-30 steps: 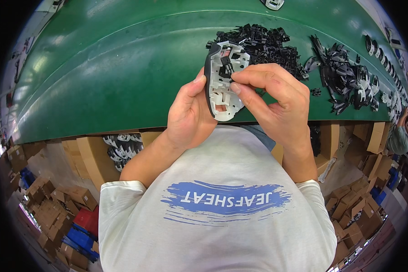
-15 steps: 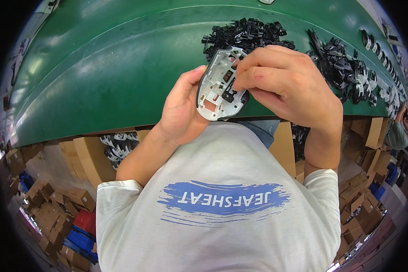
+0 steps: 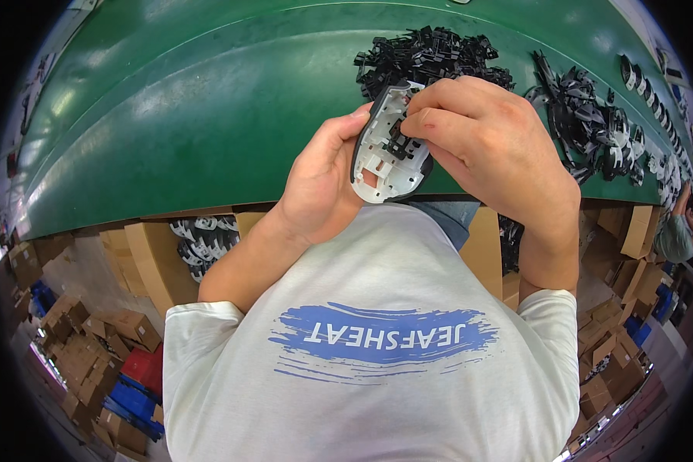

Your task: The person assembles computer mouse shells by inserting small plastic pieces into the shells by hand, packs assembled shells into a cardboard box, and retrieves additional plastic parts from a box onto the workstation.

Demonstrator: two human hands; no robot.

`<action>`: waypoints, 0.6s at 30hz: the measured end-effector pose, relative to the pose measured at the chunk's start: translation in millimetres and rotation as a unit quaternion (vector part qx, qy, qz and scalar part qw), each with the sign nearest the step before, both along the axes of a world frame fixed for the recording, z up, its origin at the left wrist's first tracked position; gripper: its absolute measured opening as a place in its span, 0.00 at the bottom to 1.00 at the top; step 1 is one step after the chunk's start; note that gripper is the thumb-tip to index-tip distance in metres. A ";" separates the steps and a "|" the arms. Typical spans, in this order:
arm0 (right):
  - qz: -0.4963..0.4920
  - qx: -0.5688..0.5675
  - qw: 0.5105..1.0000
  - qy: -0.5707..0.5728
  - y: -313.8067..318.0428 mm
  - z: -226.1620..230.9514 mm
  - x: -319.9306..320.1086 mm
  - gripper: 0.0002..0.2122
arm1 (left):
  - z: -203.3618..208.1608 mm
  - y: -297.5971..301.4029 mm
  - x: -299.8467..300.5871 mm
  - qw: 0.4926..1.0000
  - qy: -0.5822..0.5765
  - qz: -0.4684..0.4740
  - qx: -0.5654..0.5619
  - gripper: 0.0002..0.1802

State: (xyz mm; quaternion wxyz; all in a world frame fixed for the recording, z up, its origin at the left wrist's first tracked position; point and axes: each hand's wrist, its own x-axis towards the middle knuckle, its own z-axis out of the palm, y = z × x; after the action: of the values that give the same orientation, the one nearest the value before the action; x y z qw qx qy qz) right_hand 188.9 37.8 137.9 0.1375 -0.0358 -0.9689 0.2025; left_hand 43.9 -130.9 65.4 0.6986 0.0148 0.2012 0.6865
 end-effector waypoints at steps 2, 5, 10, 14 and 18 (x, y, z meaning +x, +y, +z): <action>0.015 -0.006 1.000 -0.016 2.5 2.3 0.7 0.08 | 2.7 1.4 0.6 0.998 0.025 -0.036 -0.047 0.27; 0.030 0.023 0.999 0.010 0.6 -0.5 4.2 0.07 | 3.0 1.0 2.0 0.997 0.026 -0.040 -0.054 0.27; -0.008 0.037 0.999 0.010 -7.4 -0.8 7.6 0.06 | -3.5 -2.2 4.0 1.000 0.003 -0.020 -0.009 0.30; -0.027 0.064 0.997 -0.015 -18.8 -4.9 6.6 0.05 | 8.1 -2.1 9.5 0.997 0.057 -0.041 -0.027 0.28; -0.019 0.042 0.999 -0.010 -24.9 -9.5 7.8 0.05 | 13.4 -9.9 19.6 0.982 0.158 -0.021 -0.105 0.32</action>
State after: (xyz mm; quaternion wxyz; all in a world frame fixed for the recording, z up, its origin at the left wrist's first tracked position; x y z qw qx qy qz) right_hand 196.6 12.9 128.4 0.1329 -0.0499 -0.9771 0.1585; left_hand 63.4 -140.8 78.8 0.6698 0.0541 0.3799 0.6357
